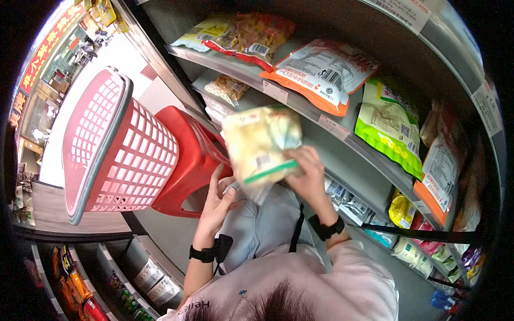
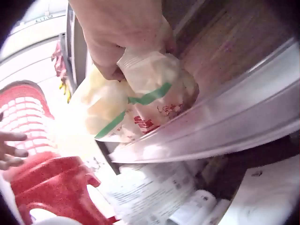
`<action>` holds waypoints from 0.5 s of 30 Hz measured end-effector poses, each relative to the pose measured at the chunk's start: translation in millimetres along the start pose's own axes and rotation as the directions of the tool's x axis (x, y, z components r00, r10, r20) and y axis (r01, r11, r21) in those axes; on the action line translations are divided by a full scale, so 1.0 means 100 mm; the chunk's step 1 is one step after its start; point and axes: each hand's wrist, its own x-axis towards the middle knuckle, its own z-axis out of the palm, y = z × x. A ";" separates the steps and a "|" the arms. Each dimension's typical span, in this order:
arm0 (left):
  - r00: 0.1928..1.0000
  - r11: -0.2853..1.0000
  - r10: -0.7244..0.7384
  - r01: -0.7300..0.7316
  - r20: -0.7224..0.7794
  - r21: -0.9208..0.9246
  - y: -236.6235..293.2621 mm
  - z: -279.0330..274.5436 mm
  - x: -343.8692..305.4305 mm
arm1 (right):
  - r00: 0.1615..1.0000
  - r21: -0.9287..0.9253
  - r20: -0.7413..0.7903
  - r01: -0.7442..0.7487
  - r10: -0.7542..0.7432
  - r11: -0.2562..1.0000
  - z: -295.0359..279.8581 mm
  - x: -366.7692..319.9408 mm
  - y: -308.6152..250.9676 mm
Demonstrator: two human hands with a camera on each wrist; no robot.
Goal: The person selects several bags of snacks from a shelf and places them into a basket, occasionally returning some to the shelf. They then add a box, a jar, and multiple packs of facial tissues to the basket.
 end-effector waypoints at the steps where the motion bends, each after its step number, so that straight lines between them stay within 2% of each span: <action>1: 1.000 0.999 0.003 -0.002 0.017 -0.038 0.02 0.01 -0.05 | 0.997 0.033 0.039 0.065 -0.066 0.997 -0.02 -0.13 -0.19; 2: 0.993 0.986 0.120 -0.121 -0.017 -0.119 -0.11 0.00 -0.09 | 0.988 0.068 0.078 0.125 -0.130 0.990 -0.04 -0.27 -0.35; 4: 0.993 0.994 0.065 -0.073 -0.102 -0.079 0.01 0.00 -0.30 | 0.988 0.131 0.020 0.148 -0.152 0.980 -0.02 -0.54 -0.58; 5: 0.982 0.992 0.125 -0.124 -0.140 0.014 0.02 -0.01 -0.39 | 0.987 0.163 -0.009 0.161 -0.162 0.973 -0.03 -0.61 -0.64; 8: 0.918 0.927 0.324 -0.260 -0.228 0.270 0.12 -0.02 -0.66 | 0.977 0.220 0.035 0.196 -0.209 0.956 -0.14 -0.67 -0.82; 11: 0.803 0.808 0.529 -0.378 -0.275 0.452 0.62 0.04 -0.95 | 0.940 0.312 -0.038 0.334 -0.340 0.889 -0.18 -0.43 -1.01; 12: 0.731 0.725 0.626 -0.417 -0.272 0.548 0.69 -0.05 -1.04 | 0.918 0.330 -0.056 0.389 -0.393 0.860 -0.22 -0.29 -1.10; 13: 0.624 0.639 0.729 -0.475 -0.281 0.604 0.83 -0.11 -1.12 | 0.889 0.305 -0.077 0.452 -0.452 0.838 -0.25 -0.14 -1.20; 14: 0.535 0.585 0.792 -0.525 -0.295 0.618 1.05 -0.12 -1.20 | 0.857 0.281 -0.094 0.511 -0.506 0.813 -0.26 0.03 -1.32; 15: 0.442 0.574 0.813 -0.502 -0.379 0.647 1.27 -0.09 -1.28 | 0.835 0.255 -0.124 0.550 -0.537 0.796 -0.28 0.24 -1.48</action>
